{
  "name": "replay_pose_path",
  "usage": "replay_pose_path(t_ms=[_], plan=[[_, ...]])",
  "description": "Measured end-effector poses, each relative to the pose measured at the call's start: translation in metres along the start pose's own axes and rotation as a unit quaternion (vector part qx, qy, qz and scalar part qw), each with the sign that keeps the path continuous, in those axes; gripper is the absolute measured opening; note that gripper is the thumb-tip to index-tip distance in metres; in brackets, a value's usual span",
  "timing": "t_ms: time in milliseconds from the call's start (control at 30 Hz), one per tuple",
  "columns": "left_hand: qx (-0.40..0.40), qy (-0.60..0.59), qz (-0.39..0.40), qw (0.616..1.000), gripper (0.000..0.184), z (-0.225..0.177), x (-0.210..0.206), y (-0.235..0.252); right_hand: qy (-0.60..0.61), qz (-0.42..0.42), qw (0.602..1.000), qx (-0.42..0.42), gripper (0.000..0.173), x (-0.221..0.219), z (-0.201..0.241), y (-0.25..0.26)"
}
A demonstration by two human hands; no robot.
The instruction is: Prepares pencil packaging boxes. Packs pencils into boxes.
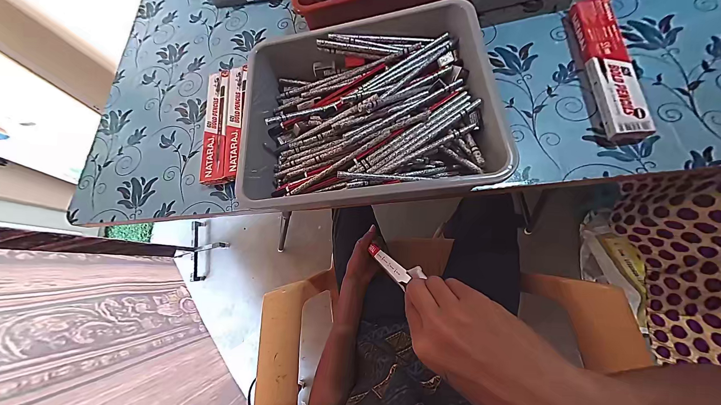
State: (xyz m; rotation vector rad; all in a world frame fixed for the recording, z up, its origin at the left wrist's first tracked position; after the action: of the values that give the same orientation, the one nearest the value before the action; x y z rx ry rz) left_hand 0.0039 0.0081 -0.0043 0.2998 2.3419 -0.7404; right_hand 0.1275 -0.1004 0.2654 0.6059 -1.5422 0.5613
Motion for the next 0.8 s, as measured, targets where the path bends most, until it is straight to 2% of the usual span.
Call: replay_pose_path(t_ms=[133, 300, 567, 800], plan=[[-0.007, -0.004, 0.015, 1.0, 0.043, -0.002, -0.003, -0.002, -0.002, 0.022, 1.0, -0.018, 0.013, -0.01, 0.002, 0.008], [-0.007, -0.012, -0.002, 1.0, 0.043, -0.006, -0.006, -0.006, 0.044, -0.05, 0.998, -0.023, 0.02, -0.013, -0.004, 0.005], [-0.008, -0.021, 0.01, 1.0, 0.042, -0.008, -0.008, -0.01, 0.156, -0.189, 0.969, 0.038, 0.021, -0.022, -0.019, -0.002], [-0.001, -0.015, 0.029, 0.999, 0.04, -0.009, -0.011, -0.013, 0.111, -0.175, 0.977, 0.058, 0.026, -0.033, -0.022, -0.002]])
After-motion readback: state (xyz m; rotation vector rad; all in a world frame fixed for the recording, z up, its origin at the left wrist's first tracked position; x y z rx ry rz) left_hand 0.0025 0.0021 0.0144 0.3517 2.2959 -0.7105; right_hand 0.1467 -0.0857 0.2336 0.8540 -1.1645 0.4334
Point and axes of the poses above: each hand's wrist, its own y-axis towards the middle knuckle, its own x-axis out of the back of the hand, z = x × y, the point moved 1 cm from there along y, towards the middle knuckle, and after that the axes turned 7 degrees about y, right-handed, at the moved point
